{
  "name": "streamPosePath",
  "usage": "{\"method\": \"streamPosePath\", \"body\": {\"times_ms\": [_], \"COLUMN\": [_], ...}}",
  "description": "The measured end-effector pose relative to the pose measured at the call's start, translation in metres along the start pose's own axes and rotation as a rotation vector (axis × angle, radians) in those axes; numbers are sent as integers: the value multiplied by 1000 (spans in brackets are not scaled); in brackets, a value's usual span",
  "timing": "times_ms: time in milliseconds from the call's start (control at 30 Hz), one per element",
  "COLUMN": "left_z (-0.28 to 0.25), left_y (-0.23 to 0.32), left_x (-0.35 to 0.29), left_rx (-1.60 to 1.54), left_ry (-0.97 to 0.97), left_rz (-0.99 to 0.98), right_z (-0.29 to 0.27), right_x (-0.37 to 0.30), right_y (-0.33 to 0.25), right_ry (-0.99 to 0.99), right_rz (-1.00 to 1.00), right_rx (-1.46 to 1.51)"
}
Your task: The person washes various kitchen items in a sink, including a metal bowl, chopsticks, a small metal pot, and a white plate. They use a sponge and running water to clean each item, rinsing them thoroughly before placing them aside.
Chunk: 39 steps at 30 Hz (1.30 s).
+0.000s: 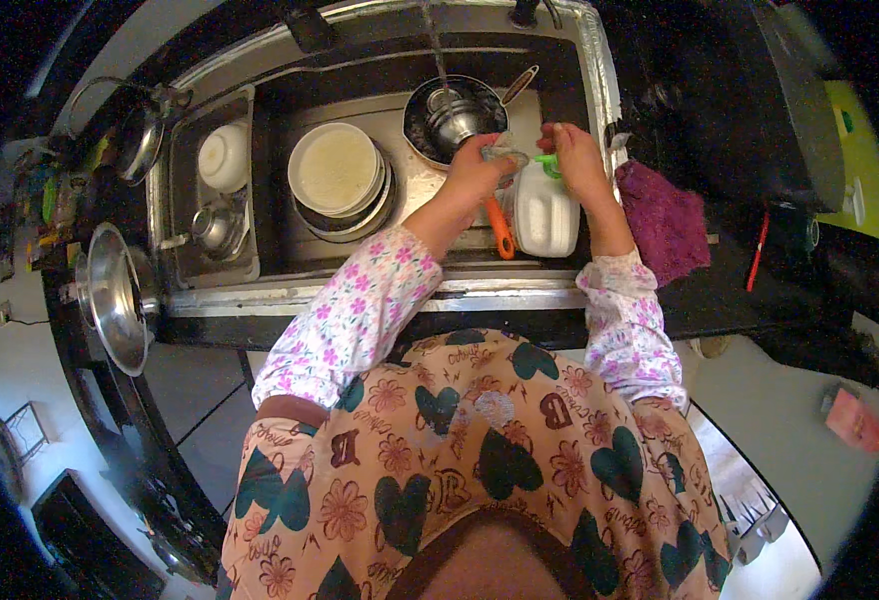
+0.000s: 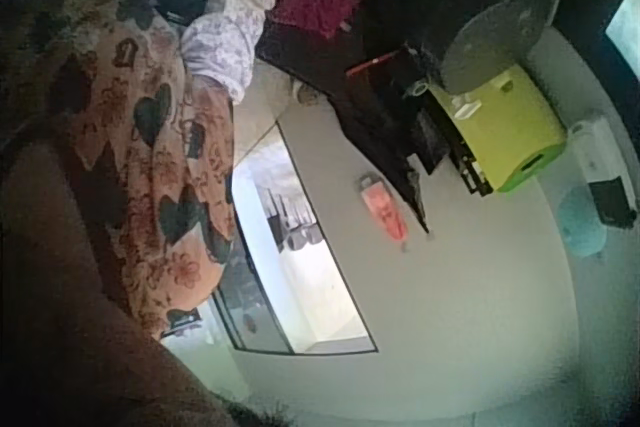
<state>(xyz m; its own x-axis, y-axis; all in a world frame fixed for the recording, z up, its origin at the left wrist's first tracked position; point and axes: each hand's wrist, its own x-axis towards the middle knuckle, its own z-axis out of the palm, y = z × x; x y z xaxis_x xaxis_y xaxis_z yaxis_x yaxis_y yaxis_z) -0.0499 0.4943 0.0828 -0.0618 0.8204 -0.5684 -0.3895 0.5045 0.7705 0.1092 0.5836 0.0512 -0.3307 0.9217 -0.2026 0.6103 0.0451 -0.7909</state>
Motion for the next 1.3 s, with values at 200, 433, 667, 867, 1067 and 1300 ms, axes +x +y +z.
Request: {"method": "streamPosePath", "body": {"times_ms": [200,433,667,867,1067,1300], "left_z": [-2,-18,-30,-41,-91,-111], "left_y": [4,-8,-16,5,20,-17], "left_x": [-5,2,-10,-46,-40,62], "left_rx": [190,78,-111,-655,-269,1045], "left_ry": [7,24,54,-232,-226,325], "left_rz": [83,147,-6,-74,-95,454], "right_z": [20,26,1,14,18,0], "right_x": [0,0,-36,-73,-74,-101], "right_y": [-19,-27,-62,-115,-116,-145], "right_ry": [24,6,333,-49,-87,-64], "right_rz": [-72,-46,-479,-664,-475,-393], "right_rx": [-50,-230,-541,-328,-76,-92]}}
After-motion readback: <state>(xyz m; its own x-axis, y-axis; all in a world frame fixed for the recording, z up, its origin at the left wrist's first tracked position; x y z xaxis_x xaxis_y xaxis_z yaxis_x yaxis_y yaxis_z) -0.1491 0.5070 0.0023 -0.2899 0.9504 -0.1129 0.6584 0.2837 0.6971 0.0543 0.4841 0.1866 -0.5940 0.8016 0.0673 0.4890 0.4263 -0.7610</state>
